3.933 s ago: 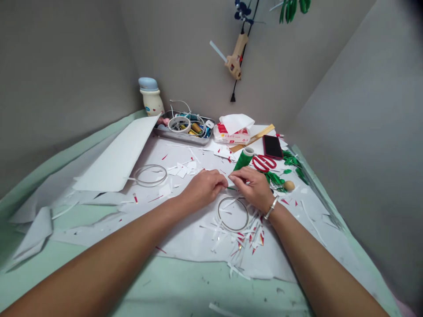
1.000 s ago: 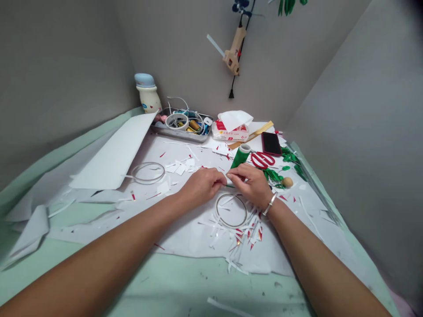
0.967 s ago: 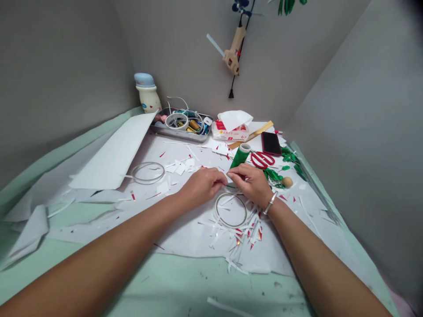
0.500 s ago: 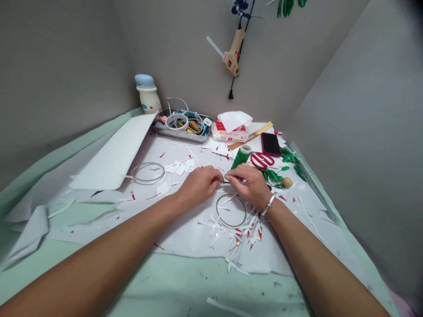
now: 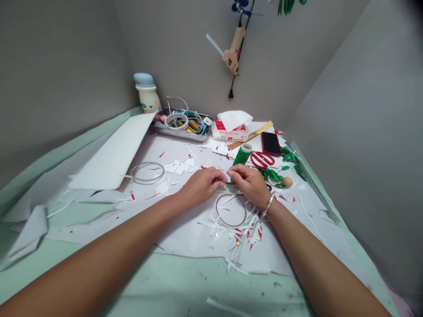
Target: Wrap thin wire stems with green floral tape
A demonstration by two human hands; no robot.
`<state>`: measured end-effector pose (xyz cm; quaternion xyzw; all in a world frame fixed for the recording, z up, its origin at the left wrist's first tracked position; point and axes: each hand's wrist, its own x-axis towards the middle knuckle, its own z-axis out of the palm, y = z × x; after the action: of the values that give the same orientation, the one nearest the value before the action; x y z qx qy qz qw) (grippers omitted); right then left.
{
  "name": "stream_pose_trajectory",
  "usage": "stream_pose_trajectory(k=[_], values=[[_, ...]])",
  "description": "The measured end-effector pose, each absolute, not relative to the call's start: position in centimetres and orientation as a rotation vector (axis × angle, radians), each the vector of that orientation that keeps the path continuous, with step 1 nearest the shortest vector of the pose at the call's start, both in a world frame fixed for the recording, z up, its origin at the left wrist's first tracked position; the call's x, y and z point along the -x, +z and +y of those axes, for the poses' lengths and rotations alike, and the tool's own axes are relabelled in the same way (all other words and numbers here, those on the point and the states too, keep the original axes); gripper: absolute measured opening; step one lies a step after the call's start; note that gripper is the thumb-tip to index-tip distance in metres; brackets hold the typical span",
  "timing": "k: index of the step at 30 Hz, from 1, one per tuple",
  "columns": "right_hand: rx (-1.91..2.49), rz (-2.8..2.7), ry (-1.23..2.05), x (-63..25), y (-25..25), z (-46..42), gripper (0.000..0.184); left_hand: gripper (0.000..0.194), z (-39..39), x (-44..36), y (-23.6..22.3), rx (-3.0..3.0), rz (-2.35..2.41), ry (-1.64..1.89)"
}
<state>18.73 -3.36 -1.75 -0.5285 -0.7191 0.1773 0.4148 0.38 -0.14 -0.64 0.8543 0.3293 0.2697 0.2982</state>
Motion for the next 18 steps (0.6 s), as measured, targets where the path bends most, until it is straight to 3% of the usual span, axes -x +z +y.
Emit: stream_pose_trajectory(k=[12,16,18], values=[[1.249,-1.815,0.355,-17.95,-1.53,-3.46,0.017,0.014,-0.28,-0.35,-0.46,-2.141,0.919,0.787],[1.24,-1.82,0.357,-17.94,-1.59,-3.54,0.018,0.029,-0.09,-0.28,-0.51,-2.052,0.948,0.788],[1.231,-1.821,0.378,-17.97,-1.56,-3.62,0.018,0.019,0.01,-0.21,-0.5,-2.072,0.933,0.755]])
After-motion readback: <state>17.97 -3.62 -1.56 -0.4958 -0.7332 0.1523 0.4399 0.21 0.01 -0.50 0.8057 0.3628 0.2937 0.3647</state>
